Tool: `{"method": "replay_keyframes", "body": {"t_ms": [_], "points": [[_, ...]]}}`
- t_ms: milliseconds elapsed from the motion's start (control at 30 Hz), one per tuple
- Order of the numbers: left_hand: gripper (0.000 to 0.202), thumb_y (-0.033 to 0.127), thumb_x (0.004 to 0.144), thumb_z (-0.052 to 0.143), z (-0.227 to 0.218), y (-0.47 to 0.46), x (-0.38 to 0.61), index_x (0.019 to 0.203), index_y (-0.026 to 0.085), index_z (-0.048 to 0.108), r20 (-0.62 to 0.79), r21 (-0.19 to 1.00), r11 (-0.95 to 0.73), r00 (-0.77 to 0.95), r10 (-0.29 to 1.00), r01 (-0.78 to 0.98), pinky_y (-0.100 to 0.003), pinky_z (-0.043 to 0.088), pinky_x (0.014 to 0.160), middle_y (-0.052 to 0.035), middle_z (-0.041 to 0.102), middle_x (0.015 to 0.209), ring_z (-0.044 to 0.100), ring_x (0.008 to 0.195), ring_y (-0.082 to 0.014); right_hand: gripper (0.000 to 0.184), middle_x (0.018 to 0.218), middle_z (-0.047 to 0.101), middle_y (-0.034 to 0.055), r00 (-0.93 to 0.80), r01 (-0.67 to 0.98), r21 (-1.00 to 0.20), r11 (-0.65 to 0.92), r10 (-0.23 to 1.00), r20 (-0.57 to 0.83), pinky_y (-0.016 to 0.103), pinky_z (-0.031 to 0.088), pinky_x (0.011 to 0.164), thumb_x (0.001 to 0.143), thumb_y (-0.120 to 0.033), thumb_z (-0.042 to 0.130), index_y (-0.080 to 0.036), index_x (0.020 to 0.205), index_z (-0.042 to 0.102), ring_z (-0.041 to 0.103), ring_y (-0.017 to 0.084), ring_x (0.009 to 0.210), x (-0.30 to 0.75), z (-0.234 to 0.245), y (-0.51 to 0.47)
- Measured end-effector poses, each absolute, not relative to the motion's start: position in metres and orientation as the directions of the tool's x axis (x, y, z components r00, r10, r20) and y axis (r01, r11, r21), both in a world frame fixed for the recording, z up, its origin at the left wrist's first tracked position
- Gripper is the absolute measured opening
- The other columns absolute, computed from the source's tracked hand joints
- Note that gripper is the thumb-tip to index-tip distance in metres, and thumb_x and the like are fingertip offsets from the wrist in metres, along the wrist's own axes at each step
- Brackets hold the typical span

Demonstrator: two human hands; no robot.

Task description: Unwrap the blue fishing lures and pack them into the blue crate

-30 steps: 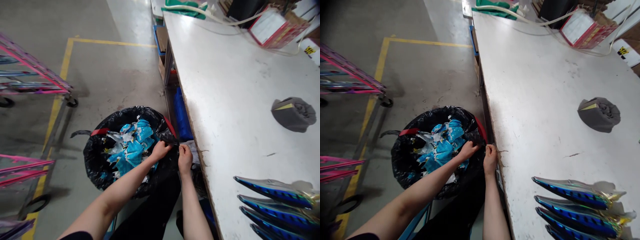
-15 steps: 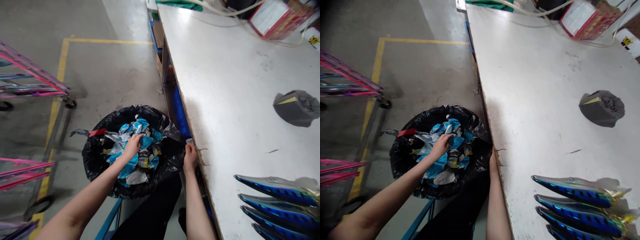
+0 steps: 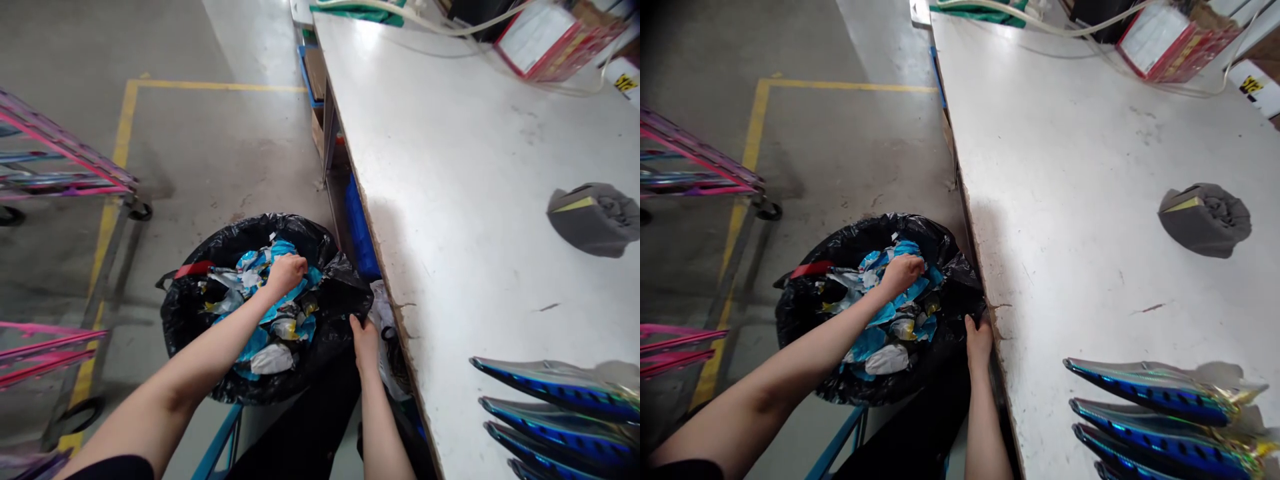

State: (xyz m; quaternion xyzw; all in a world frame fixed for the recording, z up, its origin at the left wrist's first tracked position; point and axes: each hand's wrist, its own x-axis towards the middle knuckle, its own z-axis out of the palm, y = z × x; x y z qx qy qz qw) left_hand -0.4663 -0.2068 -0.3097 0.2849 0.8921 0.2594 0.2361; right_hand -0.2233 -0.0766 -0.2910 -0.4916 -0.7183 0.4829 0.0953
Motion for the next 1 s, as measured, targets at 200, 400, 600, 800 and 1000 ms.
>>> {"method": "replay_keyframes", "body": {"t_ms": [200,400,600,800,1000], "points": [[0.05,0.048,0.09,0.039,-0.316,-0.162,-0.489,0.058,0.02,0.065,-0.495,0.596,0.788,-0.703,0.511,0.154,-0.03,0.042,0.064,-0.0083,0.069,0.067,0.064,0.07,-0.025,0.049,0.117,0.069,0.0169,-0.459,0.629,-0.774,0.075,0.839,-0.292,0.041,0.046,0.096,0.088,-0.051,0.044,-0.015,0.113,0.066,0.061,0.028,0.114,-0.218,-0.289,-0.083],[0.056,0.065,0.083,0.052,-0.331,-0.131,-0.491,0.05,0.02,0.059,-0.638,0.588,0.808,-0.643,0.424,-0.05,-0.029,0.042,0.061,-0.0076,0.06,0.054,0.064,0.068,-0.0244,0.043,0.113,0.071,0.0159,-0.528,0.608,-0.779,0.154,0.812,-0.251,0.043,0.045,0.097,0.086,-0.05,0.048,-0.017,0.107,0.069,0.061,0.029,0.114,-0.223,-0.276,-0.085],[0.036,0.048,0.091,0.054,-0.321,-0.119,-0.48,0.086,0.014,0.063,-0.706,0.641,0.711,-0.583,0.401,-0.288,-0.026,0.049,0.06,0.0013,0.06,0.069,0.055,0.058,-0.0103,0.036,0.096,0.075,0.0112,-0.601,0.559,-0.806,0.195,0.765,-0.232,0.034,0.053,0.081,0.089,-0.046,0.048,-0.02,0.098,0.071,0.07,0.025,0.092,-0.223,-0.248,-0.09],[0.069,0.075,0.084,0.034,-0.305,-0.127,-0.493,0.075,0.015,0.065,-0.767,0.594,0.694,-0.547,0.334,-0.408,-0.028,0.05,0.055,-0.0032,0.054,0.057,0.054,0.058,-0.0161,0.033,0.079,0.075,0.0074,-0.705,0.493,-0.821,0.288,0.685,-0.183,0.028,0.052,0.063,0.092,-0.043,0.048,-0.02,0.092,0.073,0.07,0.022,0.07,-0.222,-0.229,-0.105],[0.053,0.066,0.071,0.065,-0.31,-0.103,-0.486,0.063,0.014,0.063,-0.789,0.535,0.775,-0.527,0.315,-0.337,-0.033,0.049,0.056,-0.0113,0.064,0.07,0.065,0.073,-0.0281,0.04,0.067,0.07,0.0059,-0.847,0.381,-0.774,0.506,0.527,-0.073,0.023,0.046,0.055,0.099,-0.038,0.042,-0.019,0.075,0.068,0.067,0.018,0.059,-0.226,-0.21,-0.121]]}}
